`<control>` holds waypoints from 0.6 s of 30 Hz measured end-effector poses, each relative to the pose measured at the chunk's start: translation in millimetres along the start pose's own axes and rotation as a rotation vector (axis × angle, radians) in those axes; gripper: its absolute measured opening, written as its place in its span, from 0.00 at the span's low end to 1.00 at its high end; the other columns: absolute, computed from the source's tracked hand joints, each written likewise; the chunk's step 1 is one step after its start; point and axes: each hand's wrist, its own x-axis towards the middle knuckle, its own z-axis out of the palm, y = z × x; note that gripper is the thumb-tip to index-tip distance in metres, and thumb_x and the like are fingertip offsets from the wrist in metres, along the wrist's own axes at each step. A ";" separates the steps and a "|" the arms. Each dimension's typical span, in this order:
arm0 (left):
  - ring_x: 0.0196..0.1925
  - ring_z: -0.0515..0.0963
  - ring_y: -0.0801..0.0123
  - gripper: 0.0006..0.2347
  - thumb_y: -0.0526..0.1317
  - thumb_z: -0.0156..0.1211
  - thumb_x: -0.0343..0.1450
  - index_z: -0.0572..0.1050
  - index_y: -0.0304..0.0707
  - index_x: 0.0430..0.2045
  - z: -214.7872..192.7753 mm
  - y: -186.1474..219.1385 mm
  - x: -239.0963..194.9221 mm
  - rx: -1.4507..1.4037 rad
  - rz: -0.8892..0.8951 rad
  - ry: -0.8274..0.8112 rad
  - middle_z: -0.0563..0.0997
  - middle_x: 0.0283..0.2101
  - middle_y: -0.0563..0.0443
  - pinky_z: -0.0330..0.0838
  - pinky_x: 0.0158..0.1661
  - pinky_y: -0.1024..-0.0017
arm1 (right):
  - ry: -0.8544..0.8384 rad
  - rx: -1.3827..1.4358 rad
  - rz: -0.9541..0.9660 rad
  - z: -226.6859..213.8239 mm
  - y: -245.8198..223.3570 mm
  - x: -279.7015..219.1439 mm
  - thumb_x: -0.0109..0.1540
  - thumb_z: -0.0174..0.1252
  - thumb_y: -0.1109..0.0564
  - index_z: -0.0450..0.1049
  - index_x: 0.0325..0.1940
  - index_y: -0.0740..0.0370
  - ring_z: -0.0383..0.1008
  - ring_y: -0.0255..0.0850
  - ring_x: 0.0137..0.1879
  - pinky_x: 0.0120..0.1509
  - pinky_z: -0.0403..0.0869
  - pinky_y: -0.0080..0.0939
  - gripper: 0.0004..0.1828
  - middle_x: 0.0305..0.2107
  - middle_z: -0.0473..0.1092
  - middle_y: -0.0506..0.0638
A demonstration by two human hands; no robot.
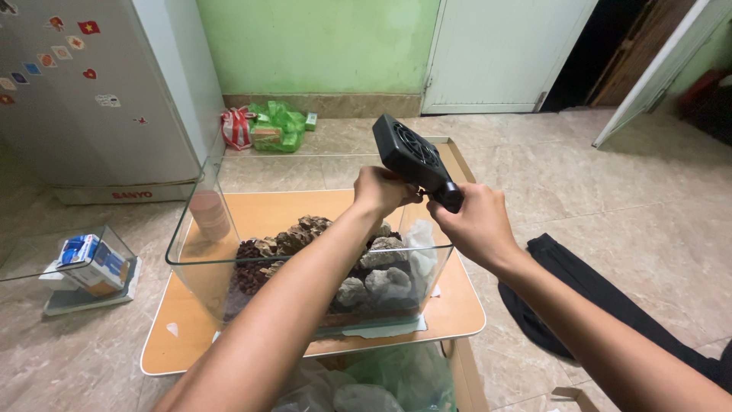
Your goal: The person unboxes a small cooling fan and secures it onto the side wall of a glass aquarium tank.
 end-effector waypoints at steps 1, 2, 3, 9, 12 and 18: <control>0.41 0.97 0.34 0.09 0.20 0.75 0.71 0.89 0.09 0.44 0.2 3.6 -3.9 -0.078 -0.044 0.000 0.92 0.42 0.12 0.97 0.42 0.61 | 0.007 0.008 -0.011 -0.9 -1.0 -0.4 0.63 0.75 0.51 0.81 0.22 0.60 0.69 0.43 0.22 0.33 0.70 0.40 0.18 0.11 0.65 0.51; 0.41 0.97 0.34 0.09 0.20 0.75 0.71 0.89 0.09 0.44 0.6 5.5 -5.5 -0.077 -0.044 -0.002 0.92 0.42 0.12 0.97 0.42 0.61 | 0.008 0.009 -0.009 -1.1 -1.8 -0.7 0.63 0.75 0.51 0.81 0.22 0.60 0.69 0.43 0.22 0.33 0.70 0.40 0.18 0.11 0.65 0.51; 0.43 0.97 0.35 0.09 0.20 0.73 0.72 0.88 0.06 0.44 1.3 6.9 -7.3 -0.083 -0.089 -0.005 0.92 0.44 0.13 0.98 0.45 0.62 | 0.010 0.009 -0.013 -1.3 -2.2 -1.2 0.63 0.74 0.52 0.81 0.22 0.60 0.69 0.42 0.22 0.33 0.70 0.40 0.18 0.11 0.65 0.50; 0.39 0.97 0.39 0.10 0.27 0.70 0.80 0.88 0.08 0.49 4.2 -1.7 7.6 -0.022 -0.258 -0.072 0.94 0.42 0.19 0.97 0.47 0.55 | 0.010 0.005 -0.026 -4.6 -11.9 -4.8 0.63 0.74 0.53 0.81 0.22 0.59 0.70 0.42 0.22 0.33 0.70 0.40 0.17 0.11 0.65 0.50; 0.37 0.98 0.36 0.11 0.29 0.69 0.81 0.87 0.08 0.48 3.7 -9.5 15.2 -0.027 -0.276 -0.122 0.93 0.39 0.19 0.99 0.41 0.55 | 0.001 0.002 -0.025 -3.3 -4.1 -0.1 0.63 0.74 0.53 0.81 0.22 0.58 0.70 0.41 0.22 0.33 0.70 0.39 0.17 0.11 0.65 0.50; 0.29 0.96 0.42 0.07 0.26 0.69 0.78 0.88 0.12 0.43 7.7 -30.5 33.3 0.019 -0.086 -0.158 0.91 0.32 0.23 0.97 0.35 0.58 | -0.004 -0.002 -0.023 -1.4 1.1 1.5 0.63 0.75 0.52 0.82 0.23 0.60 0.71 0.43 0.23 0.34 0.71 0.40 0.17 0.11 0.67 0.52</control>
